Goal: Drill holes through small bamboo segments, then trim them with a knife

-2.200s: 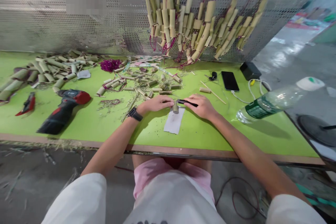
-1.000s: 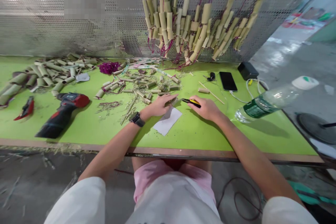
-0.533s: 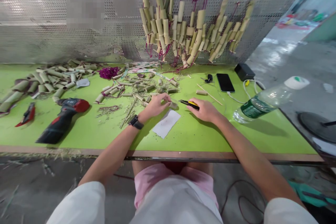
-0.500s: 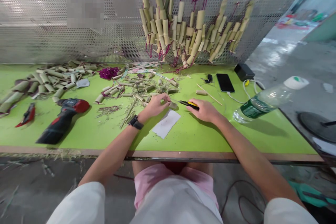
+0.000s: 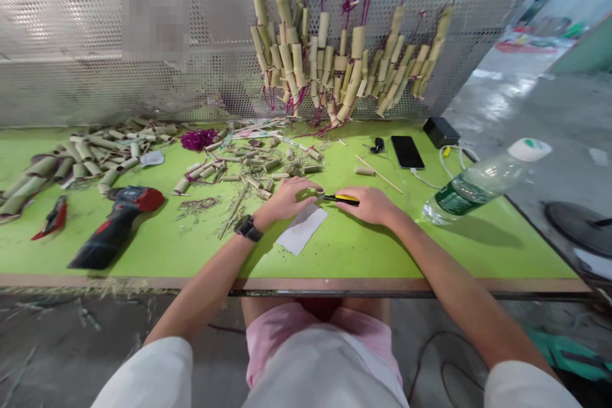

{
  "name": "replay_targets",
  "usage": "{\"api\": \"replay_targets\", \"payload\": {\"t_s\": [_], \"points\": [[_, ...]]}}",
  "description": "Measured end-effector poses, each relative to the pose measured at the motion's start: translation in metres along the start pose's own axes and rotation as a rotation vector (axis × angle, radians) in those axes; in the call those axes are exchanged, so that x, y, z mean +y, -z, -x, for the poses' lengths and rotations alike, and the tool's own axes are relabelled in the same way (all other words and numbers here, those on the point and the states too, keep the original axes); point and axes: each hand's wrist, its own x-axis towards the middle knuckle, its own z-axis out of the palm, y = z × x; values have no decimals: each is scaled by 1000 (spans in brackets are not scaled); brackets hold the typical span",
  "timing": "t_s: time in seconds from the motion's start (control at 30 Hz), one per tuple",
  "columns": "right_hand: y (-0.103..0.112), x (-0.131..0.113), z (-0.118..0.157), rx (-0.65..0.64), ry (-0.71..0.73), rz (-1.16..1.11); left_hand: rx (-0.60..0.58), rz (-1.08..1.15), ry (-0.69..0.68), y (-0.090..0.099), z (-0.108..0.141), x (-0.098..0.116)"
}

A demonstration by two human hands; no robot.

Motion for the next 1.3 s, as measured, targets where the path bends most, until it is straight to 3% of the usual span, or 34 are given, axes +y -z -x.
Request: {"api": "replay_targets", "payload": {"t_s": [0.27,0.77,1.1,1.3], "points": [[11,3,0,-30,-63,10,44,111,-42,-7,-2,-10],[9,2,0,8,-34,-21,-42,151,157,-8,-2,-9],[5,3,0,23,-2,-10,-5,132,84,-12,-4,-6],[3,3,0,9,12,10,-5,144,168,-10,-2,-7]]}}
